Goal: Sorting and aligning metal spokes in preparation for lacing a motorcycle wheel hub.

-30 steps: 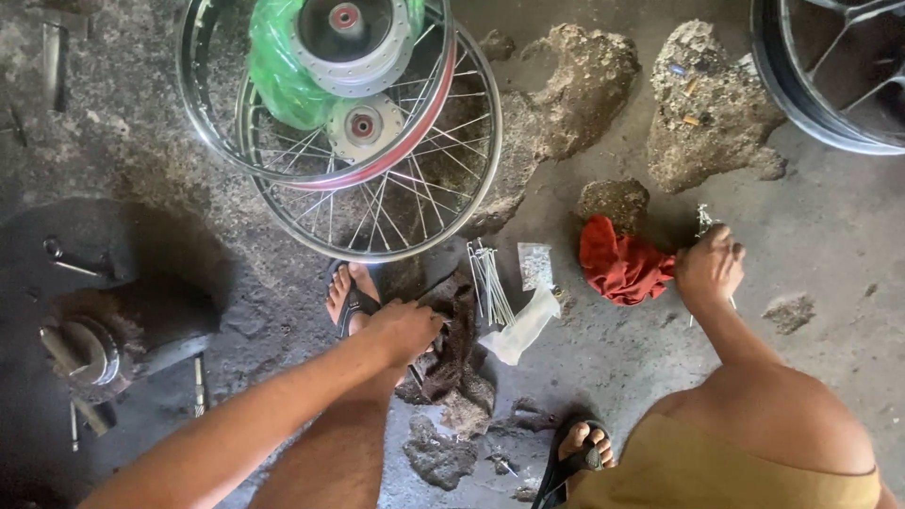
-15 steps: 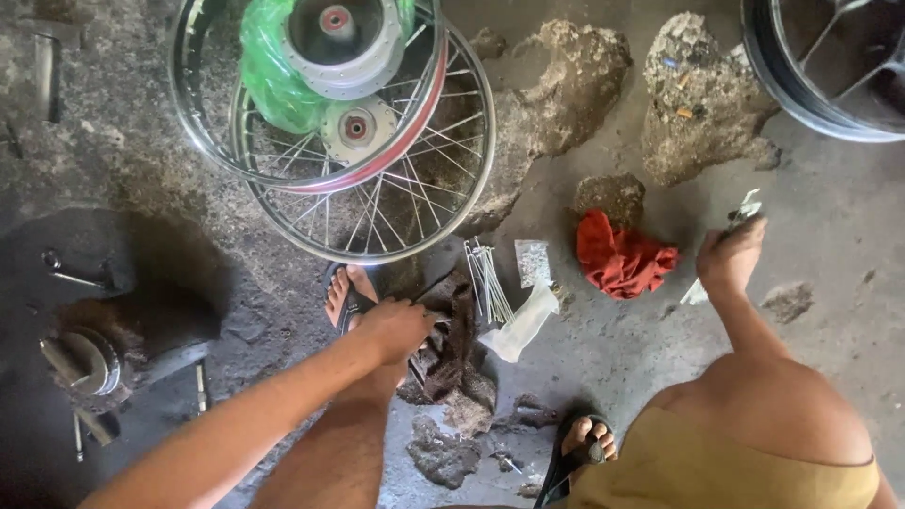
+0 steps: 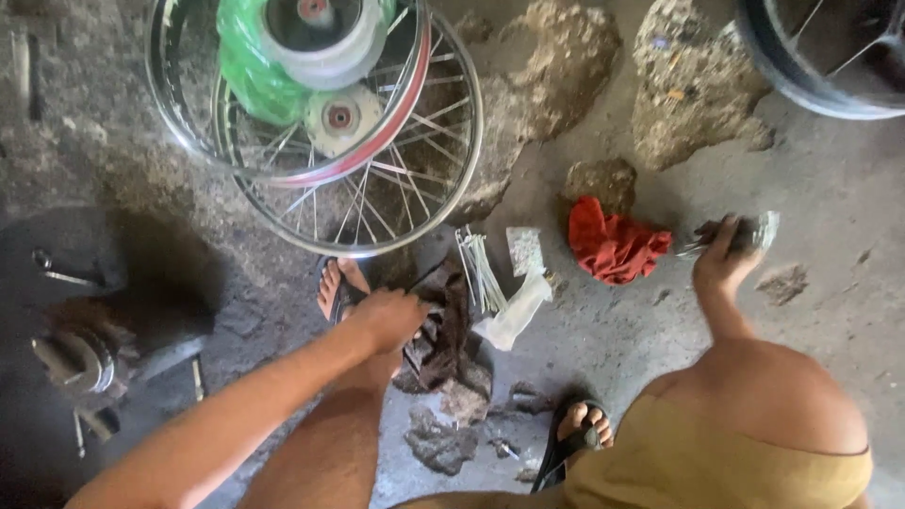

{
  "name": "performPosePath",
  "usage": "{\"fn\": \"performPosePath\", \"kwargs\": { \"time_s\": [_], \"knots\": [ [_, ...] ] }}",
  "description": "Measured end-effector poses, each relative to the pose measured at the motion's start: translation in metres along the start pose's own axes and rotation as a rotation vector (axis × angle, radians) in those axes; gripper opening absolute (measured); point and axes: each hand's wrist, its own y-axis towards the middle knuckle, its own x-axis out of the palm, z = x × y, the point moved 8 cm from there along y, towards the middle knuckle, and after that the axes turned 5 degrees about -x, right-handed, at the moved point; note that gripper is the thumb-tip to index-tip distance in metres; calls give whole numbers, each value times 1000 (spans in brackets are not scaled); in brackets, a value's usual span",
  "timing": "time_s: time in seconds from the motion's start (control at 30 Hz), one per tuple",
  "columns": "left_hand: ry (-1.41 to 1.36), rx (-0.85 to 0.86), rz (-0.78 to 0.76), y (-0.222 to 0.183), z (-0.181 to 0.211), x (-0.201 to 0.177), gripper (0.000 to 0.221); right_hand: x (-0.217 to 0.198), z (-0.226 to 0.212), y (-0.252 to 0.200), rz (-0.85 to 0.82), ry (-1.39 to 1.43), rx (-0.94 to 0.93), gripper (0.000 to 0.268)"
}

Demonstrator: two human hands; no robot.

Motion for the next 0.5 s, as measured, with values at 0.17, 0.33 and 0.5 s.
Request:
{"fn": "performPosePath", "kwargs": {
  "time_s": [0.17,0.33,0.5],
  "knots": [
    [-26,15,-13,6,0,8,11,14,-47,19,1,-38,341,27],
    [-37,133,163,14,6,-7,14,72,-113,45,-369,-51,316,18],
    [-323,151,561,-8,-12,-70,19,166,-202,21,-1156,-914,-579,39]
  ]
}}
